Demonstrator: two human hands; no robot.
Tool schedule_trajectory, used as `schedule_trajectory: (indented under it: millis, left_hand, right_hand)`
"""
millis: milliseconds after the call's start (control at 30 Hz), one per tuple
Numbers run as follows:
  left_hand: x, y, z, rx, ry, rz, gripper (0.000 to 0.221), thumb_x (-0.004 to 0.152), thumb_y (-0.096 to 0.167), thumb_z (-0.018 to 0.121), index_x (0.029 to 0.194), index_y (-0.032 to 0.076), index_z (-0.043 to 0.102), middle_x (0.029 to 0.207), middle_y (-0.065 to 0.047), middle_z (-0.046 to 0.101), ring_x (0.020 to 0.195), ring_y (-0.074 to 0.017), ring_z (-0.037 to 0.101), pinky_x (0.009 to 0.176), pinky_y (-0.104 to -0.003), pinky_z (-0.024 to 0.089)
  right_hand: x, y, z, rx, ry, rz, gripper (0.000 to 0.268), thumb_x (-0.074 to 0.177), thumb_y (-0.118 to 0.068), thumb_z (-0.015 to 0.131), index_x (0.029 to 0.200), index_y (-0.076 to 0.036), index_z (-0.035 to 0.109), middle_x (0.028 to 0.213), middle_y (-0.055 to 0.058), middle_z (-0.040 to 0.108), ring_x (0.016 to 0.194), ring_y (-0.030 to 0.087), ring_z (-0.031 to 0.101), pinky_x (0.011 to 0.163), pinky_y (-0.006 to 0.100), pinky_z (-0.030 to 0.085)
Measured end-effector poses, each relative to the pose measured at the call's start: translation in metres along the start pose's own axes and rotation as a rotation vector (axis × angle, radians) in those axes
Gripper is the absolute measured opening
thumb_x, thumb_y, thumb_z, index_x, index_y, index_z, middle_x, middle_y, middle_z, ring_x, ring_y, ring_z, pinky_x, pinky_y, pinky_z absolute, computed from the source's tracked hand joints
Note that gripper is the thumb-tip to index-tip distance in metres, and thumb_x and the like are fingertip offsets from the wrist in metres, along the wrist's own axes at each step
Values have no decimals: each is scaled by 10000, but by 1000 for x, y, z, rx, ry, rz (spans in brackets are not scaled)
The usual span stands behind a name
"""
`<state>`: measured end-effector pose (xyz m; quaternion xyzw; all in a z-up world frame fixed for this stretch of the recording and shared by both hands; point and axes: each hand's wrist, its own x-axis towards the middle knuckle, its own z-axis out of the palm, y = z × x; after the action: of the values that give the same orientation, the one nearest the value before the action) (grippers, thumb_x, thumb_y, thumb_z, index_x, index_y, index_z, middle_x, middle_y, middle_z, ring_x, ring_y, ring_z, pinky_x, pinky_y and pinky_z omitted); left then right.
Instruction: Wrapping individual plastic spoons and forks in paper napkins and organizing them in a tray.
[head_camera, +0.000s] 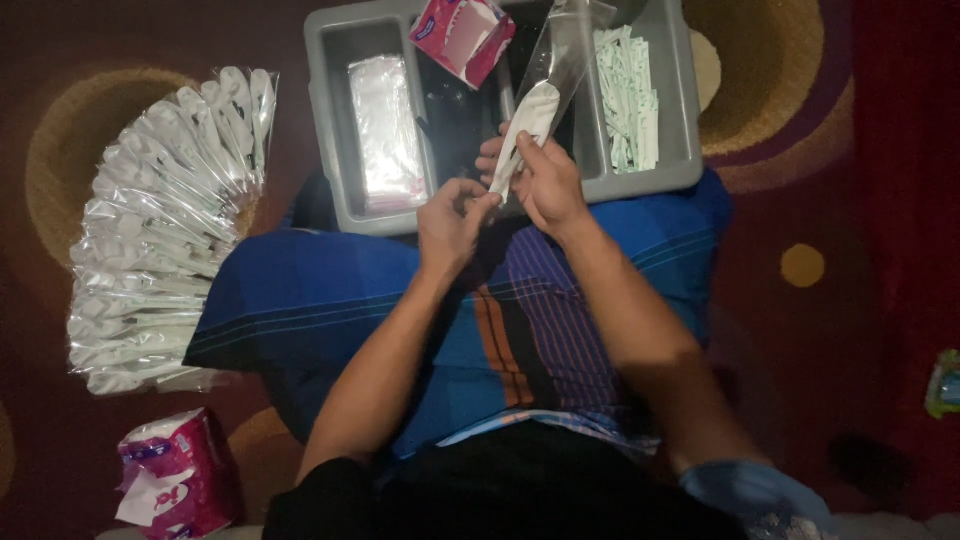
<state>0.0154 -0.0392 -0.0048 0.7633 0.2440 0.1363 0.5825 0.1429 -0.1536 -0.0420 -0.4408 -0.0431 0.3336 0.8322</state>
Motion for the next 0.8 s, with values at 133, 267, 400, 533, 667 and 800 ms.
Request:
schedule_trajectory:
  millis: [133, 267, 400, 533, 667, 800]
  left_hand:
    - [1, -5, 0, -22, 9, -16, 272, 892, 296, 844, 981, 70, 725, 613, -89, 685, 550, -169, 669, 587, -310, 538]
    - [2, 2, -5, 51, -4, 14, 241, 915, 355, 825, 945, 120, 778, 691, -112, 718, 687, -248, 713, 660, -355, 562]
    - [1, 0, -7, 72, -49, 52, 293, 991, 405, 724, 985, 127, 815, 876, -147, 782, 914, -355, 758, 808, -425, 585]
    - [0, -3, -7, 102, -61, 78, 234, 979, 363, 747, 1006, 141, 817, 910, -134, 785, 937, -342, 754, 840, -429, 580]
    - [-1, -3, -4, 33, -102, -34, 247, 977, 373, 723, 989, 142, 810, 810, -92, 776, 772, -246, 743, 740, -371, 581]
    - [1, 3, -4, -63, -99, -135, 220, 958, 323, 743, 957, 112, 804, 651, -78, 743, 557, -170, 696, 609, -316, 553]
  right_hand:
    - [-2, 1, 5, 45, -15, 0, 327, 1089, -285, 532, 1288, -33, 596, 1147, 198, 751, 1043, 323, 765, 904, 528, 649]
    - [-1, -2, 4, 32, -13, 15, 324, 1094, -307, 502, 1286, -57, 576, 1136, 165, 758, 1025, 278, 772, 909, 491, 659]
    - [4, 2, -8, 43, -3, 25, 340, 1095, -318, 503, 1300, -58, 581, 1166, 162, 749, 1054, 285, 759, 972, 512, 635]
    - [4, 1, -10, 55, 11, 18, 359, 1090, -323, 528, 1319, -52, 580, 1187, 157, 745, 1061, 282, 756, 987, 522, 624]
    - [6, 1, -9, 86, 23, 22, 362, 1083, -315, 537, 1312, -39, 588, 1169, 178, 747, 1050, 300, 762, 975, 523, 631]
    - [-2, 2, 5, 69, 46, 12, 331, 1085, -258, 542, 1301, -16, 605, 1156, 195, 750, 1046, 314, 761, 924, 513, 647]
